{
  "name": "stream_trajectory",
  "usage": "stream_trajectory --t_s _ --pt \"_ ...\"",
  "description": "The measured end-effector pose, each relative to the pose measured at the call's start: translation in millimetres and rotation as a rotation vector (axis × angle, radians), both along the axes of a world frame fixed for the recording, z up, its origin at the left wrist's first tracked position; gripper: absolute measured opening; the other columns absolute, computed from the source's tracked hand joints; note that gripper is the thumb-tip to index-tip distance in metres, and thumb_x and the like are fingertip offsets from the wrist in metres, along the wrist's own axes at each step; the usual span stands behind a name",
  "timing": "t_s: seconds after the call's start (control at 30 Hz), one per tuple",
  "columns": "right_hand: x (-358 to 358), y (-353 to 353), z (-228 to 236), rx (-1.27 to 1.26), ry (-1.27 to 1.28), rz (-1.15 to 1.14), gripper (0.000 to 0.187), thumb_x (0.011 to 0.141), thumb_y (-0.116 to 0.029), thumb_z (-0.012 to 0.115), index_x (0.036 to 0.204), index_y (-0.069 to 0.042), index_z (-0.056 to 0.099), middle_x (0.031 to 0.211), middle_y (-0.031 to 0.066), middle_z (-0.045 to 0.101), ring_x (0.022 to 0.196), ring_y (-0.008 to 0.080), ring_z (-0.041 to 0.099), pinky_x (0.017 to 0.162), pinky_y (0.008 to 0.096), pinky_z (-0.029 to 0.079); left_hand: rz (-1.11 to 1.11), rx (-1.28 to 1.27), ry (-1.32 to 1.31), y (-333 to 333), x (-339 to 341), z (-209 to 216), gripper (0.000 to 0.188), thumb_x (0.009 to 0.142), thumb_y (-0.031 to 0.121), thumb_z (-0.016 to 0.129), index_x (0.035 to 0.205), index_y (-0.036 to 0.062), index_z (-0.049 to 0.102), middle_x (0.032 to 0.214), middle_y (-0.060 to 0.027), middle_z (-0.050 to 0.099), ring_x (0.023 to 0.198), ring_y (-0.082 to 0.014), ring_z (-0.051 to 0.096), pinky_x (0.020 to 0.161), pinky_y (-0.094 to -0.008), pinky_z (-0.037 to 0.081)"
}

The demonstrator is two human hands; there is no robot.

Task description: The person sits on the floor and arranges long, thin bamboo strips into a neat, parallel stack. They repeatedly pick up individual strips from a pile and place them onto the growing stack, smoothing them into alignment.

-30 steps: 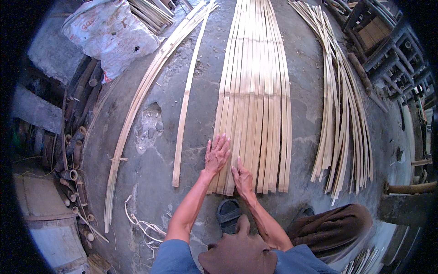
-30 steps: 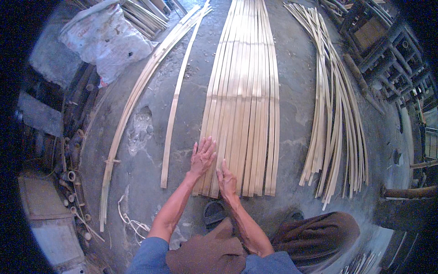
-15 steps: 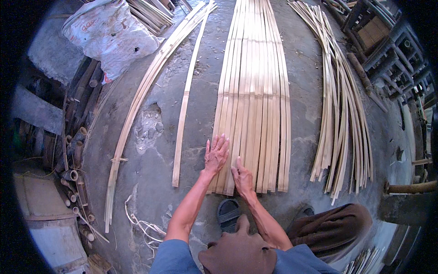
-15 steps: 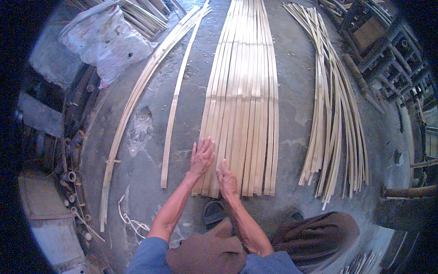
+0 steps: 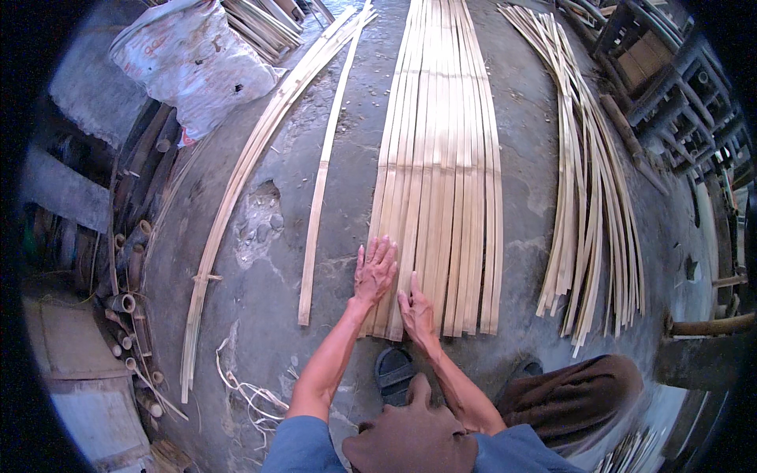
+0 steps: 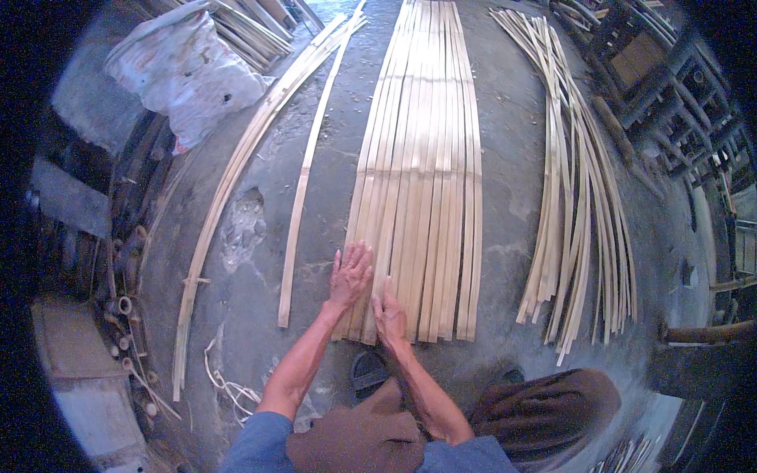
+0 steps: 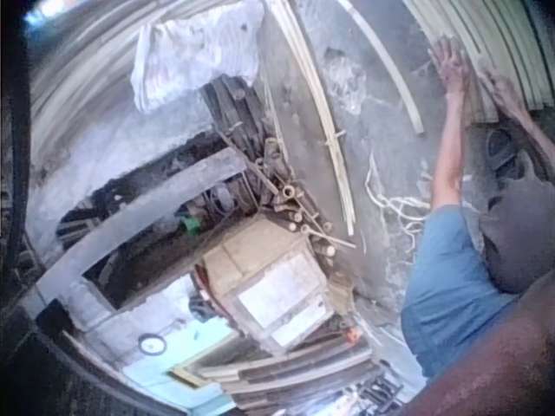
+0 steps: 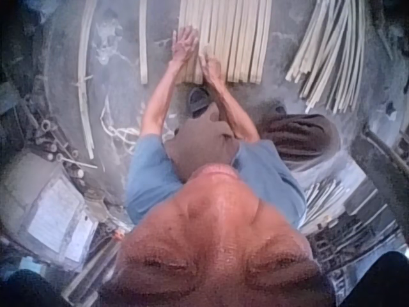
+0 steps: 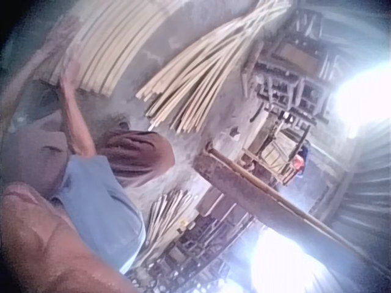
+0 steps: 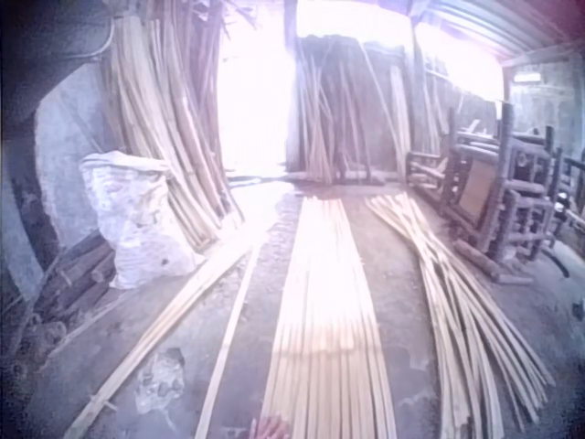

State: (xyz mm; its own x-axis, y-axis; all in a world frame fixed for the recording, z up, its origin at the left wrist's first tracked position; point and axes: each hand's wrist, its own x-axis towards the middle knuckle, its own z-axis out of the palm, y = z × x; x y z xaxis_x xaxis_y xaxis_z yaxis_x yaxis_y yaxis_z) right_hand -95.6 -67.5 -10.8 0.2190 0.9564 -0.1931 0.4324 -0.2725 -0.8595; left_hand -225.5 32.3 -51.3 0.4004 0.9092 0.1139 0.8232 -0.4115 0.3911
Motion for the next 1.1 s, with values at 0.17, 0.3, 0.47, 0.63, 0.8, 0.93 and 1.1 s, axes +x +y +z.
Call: stream_trajectory --t_s 0.17,0.3,0.47,0.63,0.8,0.93,1.1 --pt "-18 -3 9 0.029 -0.009 -0.131 0.059 0.099 -0.021 0.056 0.148 0.004 0.035 0.091 0.0311 0.064 0.087 0.0353 0.068 0.074 0.0411 0.052 0.007 0.011 0.018 -1 3 5 0.051 0.100 0.031 0.049 0.149 0.0153 0.044 0.160 -0.0060 0.031 0.150 -0.0275 0.022 0.121 -0.0520 0.015" --pt "-25 -4 26 0.357 -0.007 -0.151 0.057 0.100 -0.022 0.055 0.148 0.003 0.037 0.094 0.0323 0.064 0.090 0.0368 0.069 0.076 0.0417 0.053 0.013 0.026 -0.018 0 2 7 0.049 0.100 0.030 0.049 0.146 0.0152 0.047 0.159 -0.0063 0.034 0.149 -0.0278 0.025 0.121 -0.0509 0.016" --pt "-26 -5 39 0.126 0.025 -0.124 0.054 0.100 -0.021 0.056 0.148 0.000 0.039 0.081 0.0309 0.059 0.068 0.0329 0.062 0.066 0.0415 0.050 0.032 0.011 -0.016 0 1 6 0.047 0.100 0.029 0.049 0.145 0.0151 0.049 0.157 -0.0068 0.037 0.148 -0.0284 0.027 0.121 -0.0506 0.018" --pt "-25 -5 14 0.184 0.030 -0.171 0.053 0.100 -0.022 0.056 0.148 -0.004 0.041 0.069 0.0267 0.053 0.057 0.0294 0.052 0.059 0.0421 0.046 0.014 0.045 -0.017 1 5 4 0.047 0.100 0.029 0.049 0.145 0.0150 0.049 0.157 -0.0071 0.038 0.148 -0.0295 0.028 0.121 -0.0511 0.018" --pt "-29 -4 22 0.118 0.045 -0.156 0.054 0.100 -0.024 0.055 0.149 -0.007 0.041 0.070 0.0279 0.053 0.058 0.0297 0.053 0.060 0.0418 0.046 0.019 0.030 -0.035 2 0 0 0.047 0.100 0.029 0.048 0.145 0.0154 0.049 0.157 -0.0076 0.038 0.147 -0.0302 0.029 0.120 -0.0515 0.020" --pt "-27 -5 21 0.108 0.077 -0.147 0.054 0.100 -0.024 0.056 0.149 -0.008 0.041 0.068 0.0260 0.049 0.058 0.0262 0.050 0.059 0.0408 0.046 0.024 0.027 -0.042 1 2 4 0.047 0.100 0.029 0.048 0.145 0.0156 0.048 0.156 -0.0074 0.038 0.147 -0.0306 0.030 0.120 -0.0516 0.020" --pt "-25 -7 26 0.206 0.083 -0.187 0.051 0.100 -0.021 0.057 0.147 -0.007 0.044 0.064 0.0186 0.041 0.057 0.0213 0.044 0.055 0.0381 0.043 0.026 0.034 -0.062 0 1 4 0.050 0.099 0.028 0.050 0.146 0.0116 0.047 0.156 -0.0134 0.037 0.146 -0.0323 0.030 0.119 -0.0506 0.023"
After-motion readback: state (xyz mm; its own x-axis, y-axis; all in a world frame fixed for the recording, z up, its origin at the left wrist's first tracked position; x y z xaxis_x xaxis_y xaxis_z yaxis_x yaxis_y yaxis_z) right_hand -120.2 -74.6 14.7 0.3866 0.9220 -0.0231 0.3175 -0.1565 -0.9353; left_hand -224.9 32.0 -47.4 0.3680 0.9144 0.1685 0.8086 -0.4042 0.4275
